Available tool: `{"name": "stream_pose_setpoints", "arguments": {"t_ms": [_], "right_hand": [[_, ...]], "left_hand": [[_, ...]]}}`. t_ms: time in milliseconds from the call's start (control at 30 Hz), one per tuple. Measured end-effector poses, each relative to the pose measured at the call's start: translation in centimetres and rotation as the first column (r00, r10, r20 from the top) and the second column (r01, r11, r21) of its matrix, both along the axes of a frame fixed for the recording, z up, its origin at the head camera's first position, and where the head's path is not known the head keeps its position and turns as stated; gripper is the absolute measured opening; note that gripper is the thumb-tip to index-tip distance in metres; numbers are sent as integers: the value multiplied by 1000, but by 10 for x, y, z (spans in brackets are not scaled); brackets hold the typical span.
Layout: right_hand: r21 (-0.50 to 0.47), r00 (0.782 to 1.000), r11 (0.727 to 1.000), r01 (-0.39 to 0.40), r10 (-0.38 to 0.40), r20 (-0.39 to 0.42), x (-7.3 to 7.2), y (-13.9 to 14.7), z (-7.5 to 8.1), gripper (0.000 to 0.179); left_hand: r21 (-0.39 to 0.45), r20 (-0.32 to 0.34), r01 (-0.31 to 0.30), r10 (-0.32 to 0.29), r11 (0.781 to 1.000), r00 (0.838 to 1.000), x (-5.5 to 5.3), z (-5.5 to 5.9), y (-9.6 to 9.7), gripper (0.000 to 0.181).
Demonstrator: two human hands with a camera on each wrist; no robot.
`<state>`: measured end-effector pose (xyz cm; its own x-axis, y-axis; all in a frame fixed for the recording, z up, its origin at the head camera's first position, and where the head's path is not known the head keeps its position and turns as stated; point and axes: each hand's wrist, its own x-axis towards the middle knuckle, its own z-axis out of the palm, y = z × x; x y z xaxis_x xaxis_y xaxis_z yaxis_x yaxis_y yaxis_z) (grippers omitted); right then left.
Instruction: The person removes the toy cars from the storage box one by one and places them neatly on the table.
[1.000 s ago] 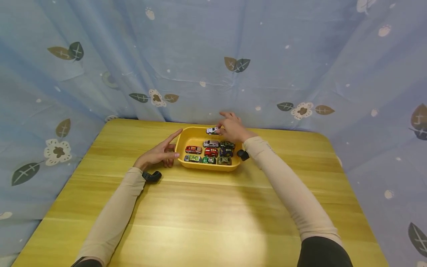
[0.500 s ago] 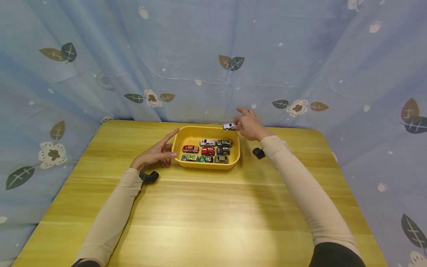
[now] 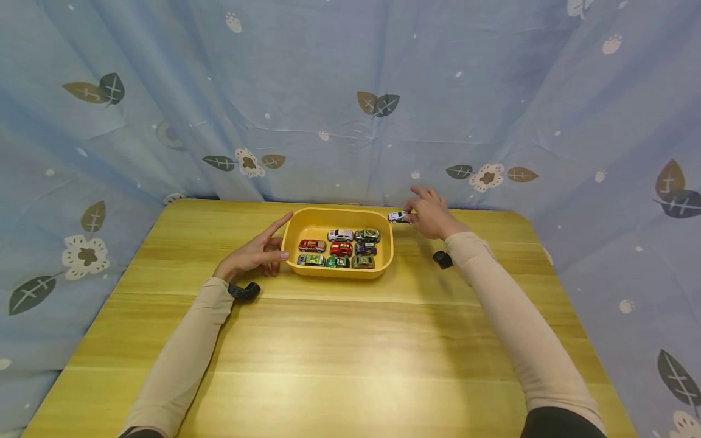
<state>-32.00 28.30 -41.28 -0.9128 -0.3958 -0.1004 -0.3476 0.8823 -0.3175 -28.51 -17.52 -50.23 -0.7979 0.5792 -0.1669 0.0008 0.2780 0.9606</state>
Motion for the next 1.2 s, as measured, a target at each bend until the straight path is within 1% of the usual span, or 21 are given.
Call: {"name": "stream_pose_setpoints", "arguments": {"t_ms": [233, 367, 533, 600, 833, 1000, 1200], "right_hand": [[6, 1000, 1000, 17, -17, 0, 5, 18, -11, 24], [22, 1000, 1000, 17, -17, -15, 8, 25, -15, 24], [35, 1000, 999, 16, -15, -13, 11, 31, -22, 25], [31, 1000, 999, 15, -15, -15, 12, 32, -26, 25], [19, 999, 1000, 11, -10, -51, 14, 38, -40, 22], [8, 998, 1000, 21, -20, -57, 15, 38, -44, 21], [2, 997, 1000, 29, -29, -72, 16, 38, -49, 20]], "left_hand": [[0, 5, -7, 7, 1000, 1000, -1, 0, 0, 96], [10, 13, -10, 10, 1000, 1000, -1, 0, -1, 96], [3, -6, -3, 3, 1000, 1000, -2, -1, 0, 96], [-2, -12, -6, 5, 1000, 1000, -2, -1, 0, 96], [1, 0, -9, 9, 1000, 1000, -3, -2, 0, 96], [9, 1, -3, 3, 1000, 1000, -3, -2, -1, 96], [0, 6, -3, 3, 1000, 1000, -3, -2, 0, 96]]}}
